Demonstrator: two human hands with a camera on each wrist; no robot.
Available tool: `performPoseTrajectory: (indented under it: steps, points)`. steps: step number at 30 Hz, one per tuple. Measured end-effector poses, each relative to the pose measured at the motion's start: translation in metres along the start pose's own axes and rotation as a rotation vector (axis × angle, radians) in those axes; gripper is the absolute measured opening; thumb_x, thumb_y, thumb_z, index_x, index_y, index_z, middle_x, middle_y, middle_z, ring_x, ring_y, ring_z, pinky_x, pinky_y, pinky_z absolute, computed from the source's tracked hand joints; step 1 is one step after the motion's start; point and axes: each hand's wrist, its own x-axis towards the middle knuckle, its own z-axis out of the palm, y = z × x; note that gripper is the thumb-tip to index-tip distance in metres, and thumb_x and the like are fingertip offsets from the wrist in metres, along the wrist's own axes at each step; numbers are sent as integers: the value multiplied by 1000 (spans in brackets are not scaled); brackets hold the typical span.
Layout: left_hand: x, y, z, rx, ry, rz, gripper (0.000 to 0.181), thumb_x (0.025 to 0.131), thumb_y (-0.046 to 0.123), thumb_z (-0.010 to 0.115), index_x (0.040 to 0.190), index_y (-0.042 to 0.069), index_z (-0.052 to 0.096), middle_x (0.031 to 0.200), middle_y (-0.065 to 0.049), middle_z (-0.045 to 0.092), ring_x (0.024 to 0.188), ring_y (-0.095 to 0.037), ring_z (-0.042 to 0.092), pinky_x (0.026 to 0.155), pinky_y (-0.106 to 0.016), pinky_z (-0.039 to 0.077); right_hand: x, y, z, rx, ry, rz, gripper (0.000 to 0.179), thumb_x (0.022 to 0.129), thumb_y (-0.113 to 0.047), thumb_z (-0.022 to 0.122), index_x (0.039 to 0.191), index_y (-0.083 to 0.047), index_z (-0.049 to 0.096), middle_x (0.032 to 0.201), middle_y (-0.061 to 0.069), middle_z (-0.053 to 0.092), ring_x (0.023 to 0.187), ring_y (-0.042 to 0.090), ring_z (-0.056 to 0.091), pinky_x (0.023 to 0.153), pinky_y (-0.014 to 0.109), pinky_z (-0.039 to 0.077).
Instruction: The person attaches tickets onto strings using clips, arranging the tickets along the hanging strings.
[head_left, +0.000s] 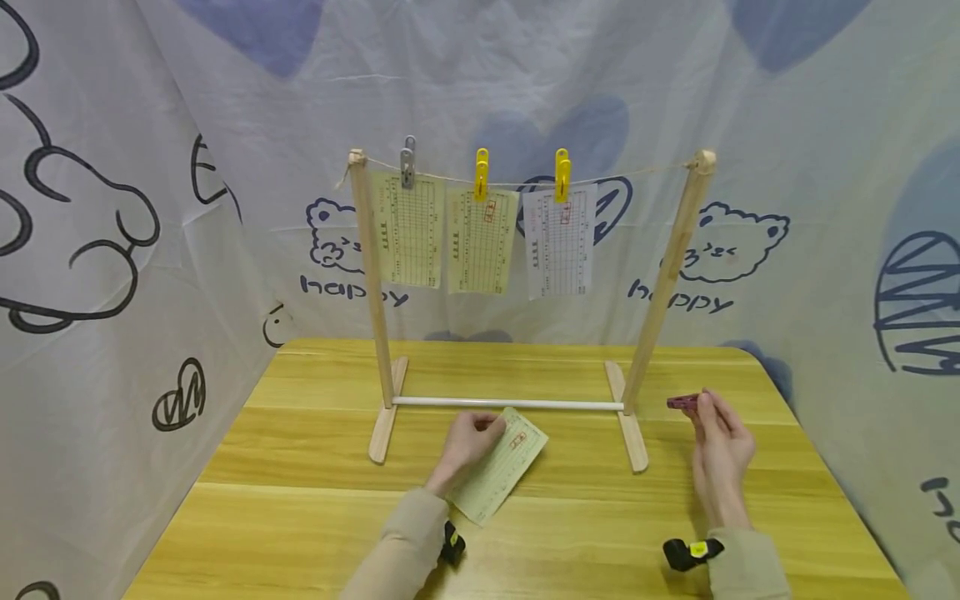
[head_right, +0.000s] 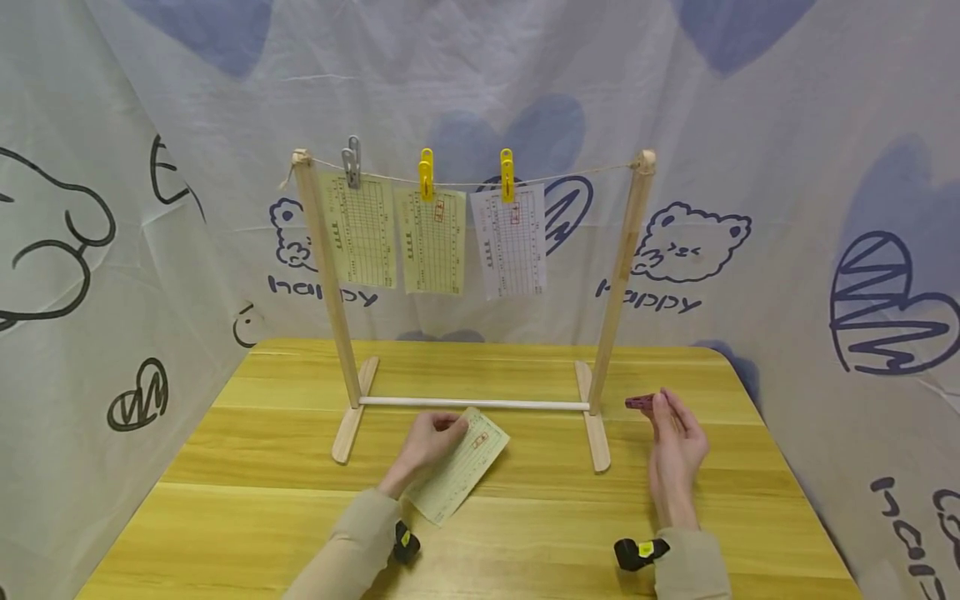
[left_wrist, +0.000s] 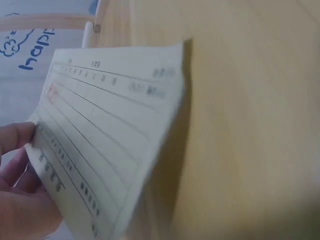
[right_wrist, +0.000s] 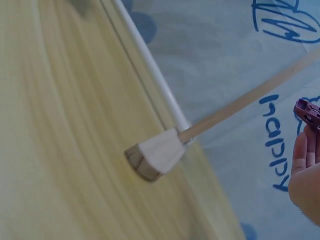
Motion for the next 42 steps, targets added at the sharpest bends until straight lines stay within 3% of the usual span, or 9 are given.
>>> performPoseTrajectory:
  steps: [5, 11, 19, 30, 37, 42]
  points:
    - [1, 12, 4, -82, 58, 35, 22, 93, 16, 67, 103, -1, 77, 96, -19, 77, 83, -15, 71, 73, -19, 56, -2, -5, 11, 30, -26, -21, 20, 89, 0, 71, 109, 6, 72, 92, 10, 75, 78, 16, 74, 78, 21, 61]
    - [-2, 33, 5, -234, 69, -14, 27, 94, 20, 69, 110, -1, 75, 103, -21, 77, 92, -26, 76, 76, -24, 60, -3, -11, 25, 66, -72, -62, 20, 90, 1, 70, 108, 9, 70, 93, 12, 74, 81, 17, 73, 79, 23, 61]
    - [-4, 58, 7, -425, 66, -100, 34, 94, 24, 71, 116, -1, 72, 111, -20, 75, 99, -21, 74, 89, -31, 60, -4, -21, 44, 44, -138, -85, 25, 92, -1, 67, 114, 10, 67, 97, 14, 71, 85, 18, 73, 82, 24, 60]
    - [-4, 95, 13, -646, 95, -88, 31, 95, 22, 70, 114, -3, 71, 107, -17, 77, 82, -10, 73, 79, -26, 61, 0, -37, 71, 82, -229, -166, 37, 92, 0, 66, 122, 21, 57, 100, 15, 65, 86, 20, 69, 82, 24, 61]
    - [-4, 119, 14, -650, 206, -59, 27, 93, 23, 72, 104, -2, 75, 88, -13, 79, 63, -7, 68, 57, -20, 55, 2, -49, 85, -20, -259, -193, 30, 92, -4, 67, 117, 12, 64, 100, 11, 64, 89, 17, 68, 88, 22, 59]
    - [-2, 131, 15, -636, 230, -36, 28, 93, 24, 73, 105, -1, 76, 92, -17, 79, 62, -6, 67, 57, -19, 55, 3, -57, 94, 0, -320, -236, 32, 93, -2, 66, 119, 16, 61, 101, 13, 66, 90, 19, 68, 89, 23, 59]
